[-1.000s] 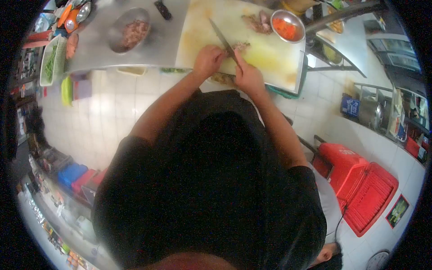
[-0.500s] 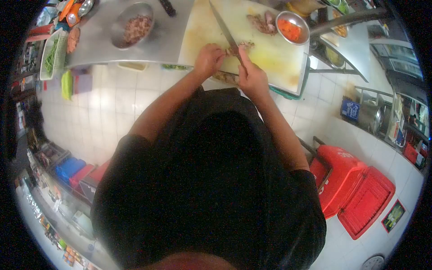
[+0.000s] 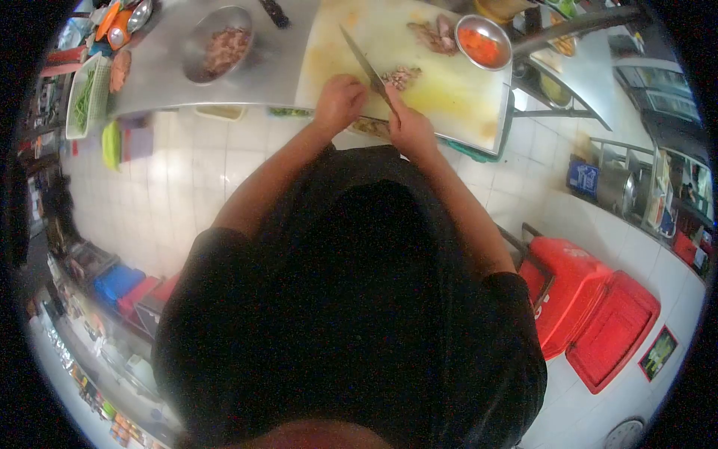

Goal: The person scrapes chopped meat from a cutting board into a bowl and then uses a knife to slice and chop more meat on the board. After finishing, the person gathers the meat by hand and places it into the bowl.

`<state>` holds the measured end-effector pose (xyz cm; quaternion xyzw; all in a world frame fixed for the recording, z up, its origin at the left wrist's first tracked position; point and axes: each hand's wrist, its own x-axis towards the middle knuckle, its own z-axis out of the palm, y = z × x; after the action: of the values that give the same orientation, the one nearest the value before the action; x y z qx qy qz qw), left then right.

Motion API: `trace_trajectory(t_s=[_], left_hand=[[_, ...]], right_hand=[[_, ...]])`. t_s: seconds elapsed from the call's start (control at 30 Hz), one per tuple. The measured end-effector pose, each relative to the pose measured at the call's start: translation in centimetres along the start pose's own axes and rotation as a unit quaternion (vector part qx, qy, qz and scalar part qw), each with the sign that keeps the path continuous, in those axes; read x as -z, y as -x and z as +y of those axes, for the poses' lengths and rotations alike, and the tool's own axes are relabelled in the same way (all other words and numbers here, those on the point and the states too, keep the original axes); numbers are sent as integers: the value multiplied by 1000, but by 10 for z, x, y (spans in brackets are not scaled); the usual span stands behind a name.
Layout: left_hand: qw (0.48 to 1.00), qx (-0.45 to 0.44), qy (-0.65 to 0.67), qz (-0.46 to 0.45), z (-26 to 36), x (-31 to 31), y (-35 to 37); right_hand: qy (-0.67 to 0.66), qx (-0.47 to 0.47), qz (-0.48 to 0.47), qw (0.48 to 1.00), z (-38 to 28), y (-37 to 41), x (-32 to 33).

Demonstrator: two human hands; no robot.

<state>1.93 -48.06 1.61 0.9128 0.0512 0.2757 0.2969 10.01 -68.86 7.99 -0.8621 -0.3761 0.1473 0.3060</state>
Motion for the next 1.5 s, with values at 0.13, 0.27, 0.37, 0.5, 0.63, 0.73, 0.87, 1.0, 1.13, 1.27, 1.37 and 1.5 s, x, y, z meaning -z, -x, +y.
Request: trace_trajectory(t_s=[0.13, 0.27, 0.37, 0.5, 0.63, 0.73, 0.87, 1.0, 1.13, 1.27, 1.37, 1.5], left_hand=[[1000, -7, 0, 10, 1, 5, 0], [1000, -4, -11, 8, -1, 1, 0], [999, 5, -30, -13, 1, -1, -4], [998, 3, -52, -36, 5, -5, -11], [998, 5, -48, -45, 5, -8, -16], [997, -4, -55, -48, 0, -11, -23], [998, -9, -37, -48, -17, -19, -26], [999, 11, -29, -19, -16, -15, -25], [1000, 11, 0, 25, -12, -3, -21], [999, 17, 5, 38, -18, 1, -16], [998, 38, 24, 44, -15, 12, -9], [997, 16, 6, 79, -19, 13, -8]], right_hand=[[-53, 15, 39, 998, -6, 1, 4], [-78, 40, 143, 986, -17, 4, 32], [-24, -1, 131, 991, 3, 8, 53], [122, -62, 78, 988, 29, 21, 48], [91, -76, 55, 991, 16, 40, 38], [43, -65, 64, 995, -1, 44, 40], [-14, 37, 128, 991, -25, 32, 50], [-65, 82, 139, 985, -47, 7, 52], [-35, 76, 93, 992, -25, -7, 27], [-2, 41, 41, 998, 10, -16, 2], [-22, 46, 47, 998, -2, -16, 16], [-55, 91, 103, 989, -4, -16, 20]])
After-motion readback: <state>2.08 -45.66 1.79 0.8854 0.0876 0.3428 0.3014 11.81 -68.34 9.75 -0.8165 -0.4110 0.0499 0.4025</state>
